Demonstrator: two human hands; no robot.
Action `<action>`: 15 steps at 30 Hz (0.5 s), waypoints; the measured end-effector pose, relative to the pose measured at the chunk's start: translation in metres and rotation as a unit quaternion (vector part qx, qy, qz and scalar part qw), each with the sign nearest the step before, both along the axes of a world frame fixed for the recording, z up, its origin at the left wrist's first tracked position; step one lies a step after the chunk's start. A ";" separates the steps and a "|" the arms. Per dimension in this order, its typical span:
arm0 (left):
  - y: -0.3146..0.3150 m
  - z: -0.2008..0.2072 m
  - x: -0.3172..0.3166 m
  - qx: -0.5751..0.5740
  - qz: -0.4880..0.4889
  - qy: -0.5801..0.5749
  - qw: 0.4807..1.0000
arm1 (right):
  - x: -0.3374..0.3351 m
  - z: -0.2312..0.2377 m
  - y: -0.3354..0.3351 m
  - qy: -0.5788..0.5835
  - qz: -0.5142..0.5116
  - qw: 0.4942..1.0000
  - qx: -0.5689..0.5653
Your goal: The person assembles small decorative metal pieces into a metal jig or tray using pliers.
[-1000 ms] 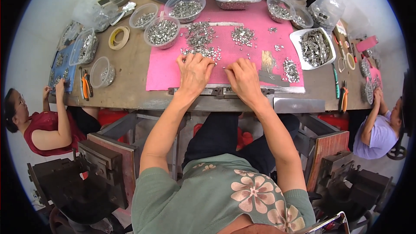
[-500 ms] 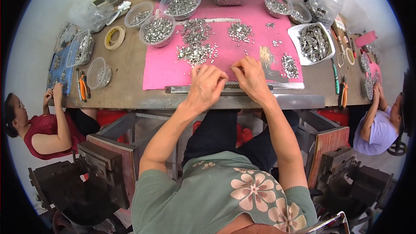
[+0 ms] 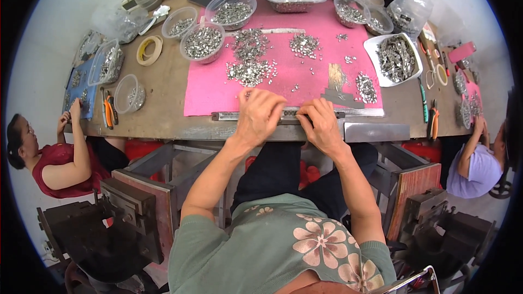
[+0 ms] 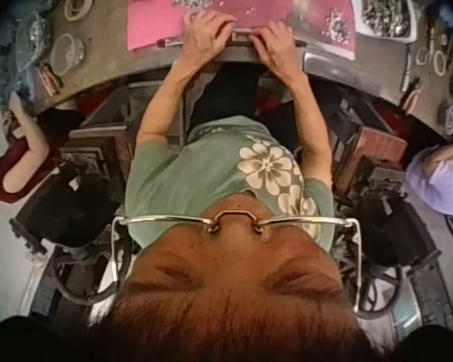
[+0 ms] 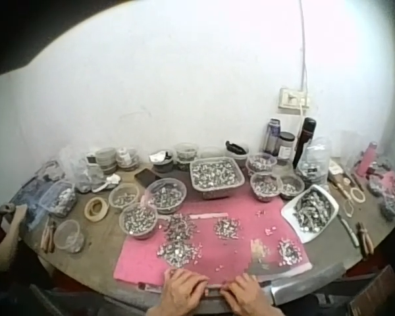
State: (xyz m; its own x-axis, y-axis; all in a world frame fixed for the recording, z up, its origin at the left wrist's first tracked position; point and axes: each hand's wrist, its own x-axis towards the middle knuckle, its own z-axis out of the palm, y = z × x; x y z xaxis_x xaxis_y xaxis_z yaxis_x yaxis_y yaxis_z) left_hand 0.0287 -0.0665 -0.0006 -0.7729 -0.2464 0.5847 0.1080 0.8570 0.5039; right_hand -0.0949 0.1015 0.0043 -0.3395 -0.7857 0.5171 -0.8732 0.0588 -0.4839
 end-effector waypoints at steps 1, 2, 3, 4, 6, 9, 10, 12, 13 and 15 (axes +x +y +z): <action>-0.008 0.003 -0.001 -0.012 0.053 -0.004 0.999 | 0.001 0.001 0.000 0.017 0.003 1.000 -0.005; -0.016 0.005 -0.003 -0.023 0.106 -0.008 0.994 | 0.001 0.001 0.000 0.034 0.006 0.999 -0.009; -0.022 0.005 -0.005 -0.024 0.107 -0.008 0.994 | 0.001 0.002 0.000 0.035 0.007 0.999 -0.009; -0.028 0.005 -0.008 -0.026 0.126 -0.019 0.991 | 0.000 0.004 0.001 0.026 0.012 1.000 -0.004; -0.036 0.003 -0.013 -0.044 0.151 -0.029 0.987 | -0.002 0.005 0.000 0.018 0.018 1.000 0.001; -0.038 -0.004 -0.019 -0.059 0.160 -0.042 0.985 | -0.012 0.007 -0.009 -0.009 0.026 1.000 -0.004; -0.038 -0.005 -0.019 -0.059 0.159 -0.041 0.985 | -0.015 0.009 -0.016 -0.005 0.017 1.000 -0.013; -0.037 -0.008 -0.020 -0.083 0.167 -0.042 0.982 | -0.023 0.010 -0.032 -0.001 0.009 1.000 -0.022; -0.038 -0.010 -0.018 -0.083 0.170 -0.043 0.981 | -0.027 0.008 -0.043 0.011 0.018 1.000 -0.020; -0.038 -0.011 -0.017 -0.069 0.156 -0.035 0.985 | -0.032 0.004 -0.062 0.024 0.026 0.999 -0.016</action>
State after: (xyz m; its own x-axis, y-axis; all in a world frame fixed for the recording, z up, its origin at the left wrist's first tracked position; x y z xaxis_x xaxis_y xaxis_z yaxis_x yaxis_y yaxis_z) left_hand 0.0120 -0.1048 -0.0118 -0.7117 -0.4003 0.5772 -0.2029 0.9038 0.3767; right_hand -0.1267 0.0397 0.0087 -0.2733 -0.7839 0.5576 -0.8966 -0.0025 -0.4429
